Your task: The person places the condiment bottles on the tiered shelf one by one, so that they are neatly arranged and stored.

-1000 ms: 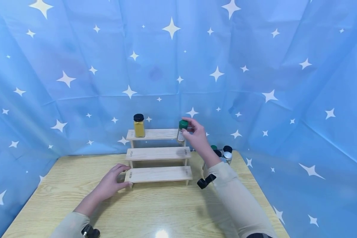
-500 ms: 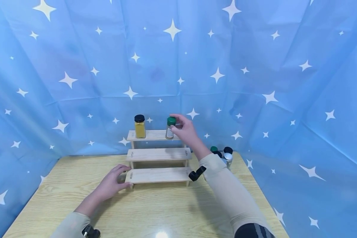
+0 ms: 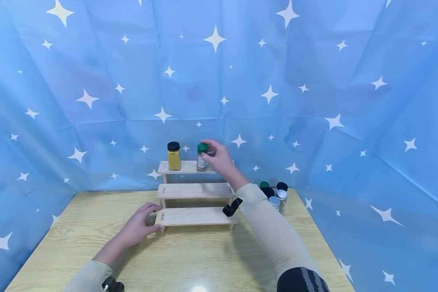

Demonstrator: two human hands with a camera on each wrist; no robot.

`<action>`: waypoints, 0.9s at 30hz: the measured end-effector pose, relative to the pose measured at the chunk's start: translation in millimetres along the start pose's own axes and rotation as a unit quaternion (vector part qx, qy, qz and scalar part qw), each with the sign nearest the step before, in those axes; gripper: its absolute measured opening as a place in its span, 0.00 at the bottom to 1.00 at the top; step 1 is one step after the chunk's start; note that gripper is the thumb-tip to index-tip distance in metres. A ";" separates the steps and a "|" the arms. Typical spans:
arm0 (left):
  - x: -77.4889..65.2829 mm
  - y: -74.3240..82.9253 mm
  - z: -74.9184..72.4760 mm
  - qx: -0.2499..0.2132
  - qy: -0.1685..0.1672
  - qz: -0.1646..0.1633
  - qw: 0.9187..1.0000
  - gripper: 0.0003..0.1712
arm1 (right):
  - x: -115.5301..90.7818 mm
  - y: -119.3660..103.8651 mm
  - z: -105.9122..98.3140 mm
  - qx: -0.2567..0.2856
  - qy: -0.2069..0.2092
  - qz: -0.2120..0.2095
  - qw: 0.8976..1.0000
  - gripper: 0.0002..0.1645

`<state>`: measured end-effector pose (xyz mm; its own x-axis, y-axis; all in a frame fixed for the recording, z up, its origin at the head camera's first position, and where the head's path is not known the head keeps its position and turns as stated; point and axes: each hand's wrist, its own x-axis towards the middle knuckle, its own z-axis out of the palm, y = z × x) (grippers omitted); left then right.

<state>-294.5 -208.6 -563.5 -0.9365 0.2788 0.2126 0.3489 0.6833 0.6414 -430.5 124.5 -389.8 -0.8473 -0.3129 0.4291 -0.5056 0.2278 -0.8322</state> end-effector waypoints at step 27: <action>1.5 -2.2 0.9 -0.003 0.003 0.000 1.000 0.41 | 3.6 18.0 19.7 -0.030 0.025 0.000 0.999 0.30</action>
<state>-296.7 -209.1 -565.3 -0.9371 0.2736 0.2169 0.3479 0.6794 0.6461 -439.5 109.3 -410.2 -0.8532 -0.2664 0.4484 -0.5139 0.2827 -0.8100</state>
